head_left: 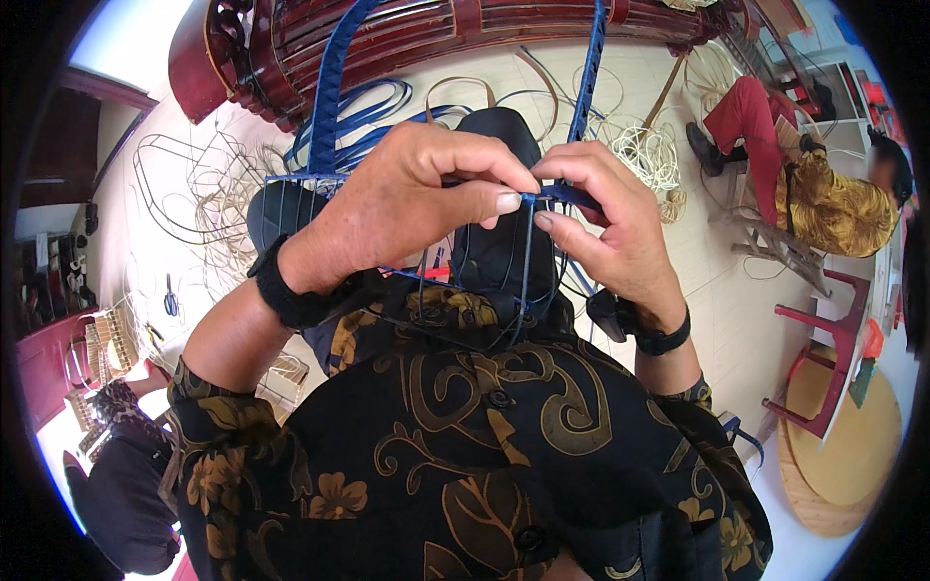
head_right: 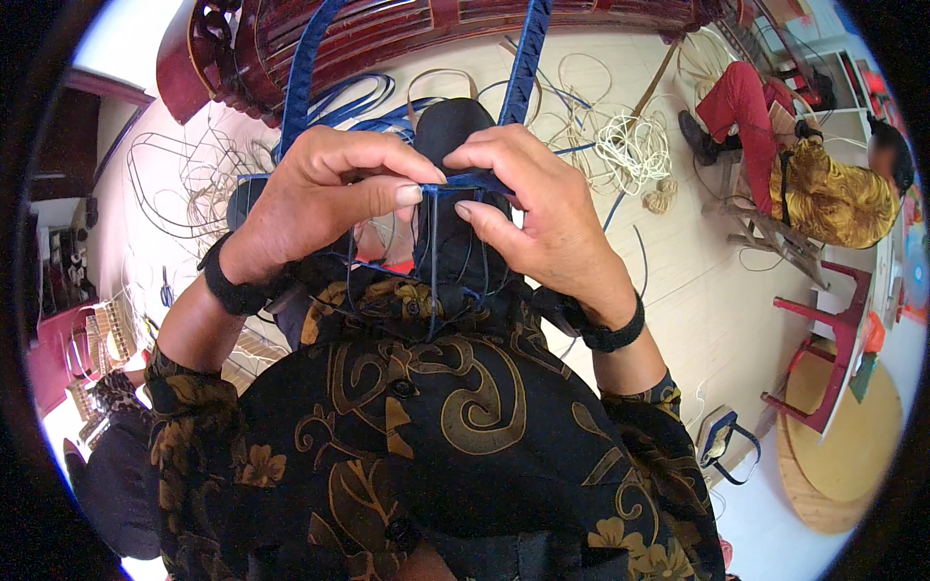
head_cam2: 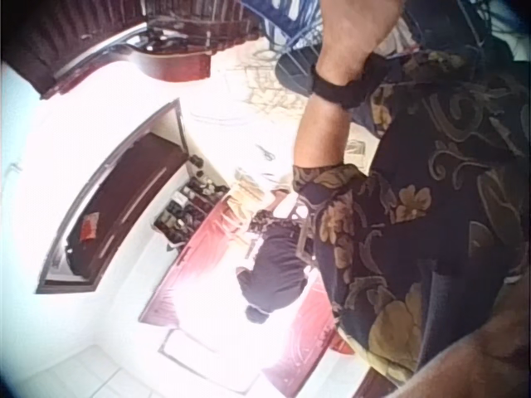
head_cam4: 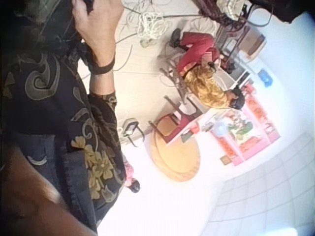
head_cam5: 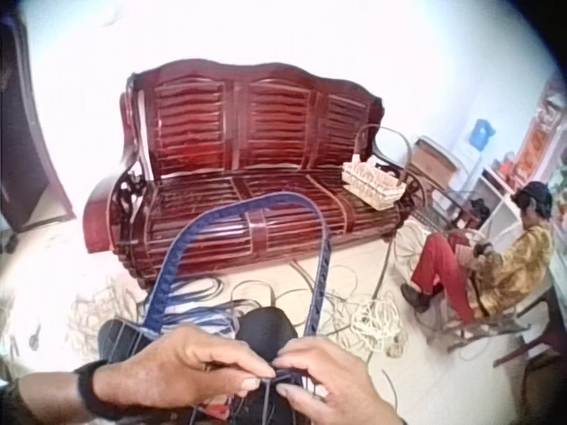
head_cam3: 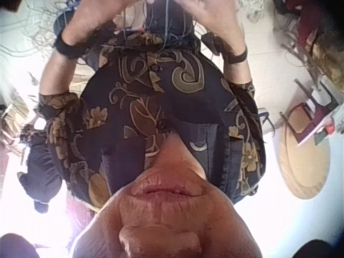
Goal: The person weaves blue plastic straps around a dark wire frame by hand, pulling the straps through the frame and securing them to form a pattern.
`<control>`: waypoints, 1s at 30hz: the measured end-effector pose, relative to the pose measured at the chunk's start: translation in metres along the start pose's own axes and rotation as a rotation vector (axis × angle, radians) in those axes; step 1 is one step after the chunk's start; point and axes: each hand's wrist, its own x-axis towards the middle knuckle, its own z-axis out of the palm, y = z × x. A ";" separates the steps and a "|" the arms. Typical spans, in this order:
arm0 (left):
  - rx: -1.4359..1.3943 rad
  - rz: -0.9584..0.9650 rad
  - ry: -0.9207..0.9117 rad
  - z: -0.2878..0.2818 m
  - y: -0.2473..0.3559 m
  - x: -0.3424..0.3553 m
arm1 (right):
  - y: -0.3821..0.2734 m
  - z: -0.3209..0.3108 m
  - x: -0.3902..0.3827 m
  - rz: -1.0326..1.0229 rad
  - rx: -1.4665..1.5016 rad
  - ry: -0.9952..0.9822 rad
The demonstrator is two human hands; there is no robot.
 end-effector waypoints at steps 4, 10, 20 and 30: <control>0.015 -0.157 -0.034 0.000 0.011 -0.002 | 0.011 0.008 -0.001 -0.103 -0.047 0.063; 0.107 -0.208 -0.043 0.000 0.017 -0.001 | 0.006 0.009 -0.003 -0.204 -0.259 0.204; 0.030 -0.330 -0.090 -0.003 0.020 0.006 | 0.006 0.033 -0.019 -0.338 -0.383 0.445; -0.025 -0.265 -0.126 -0.005 0.019 0.004 | -0.005 0.035 -0.027 -0.150 -0.147 0.402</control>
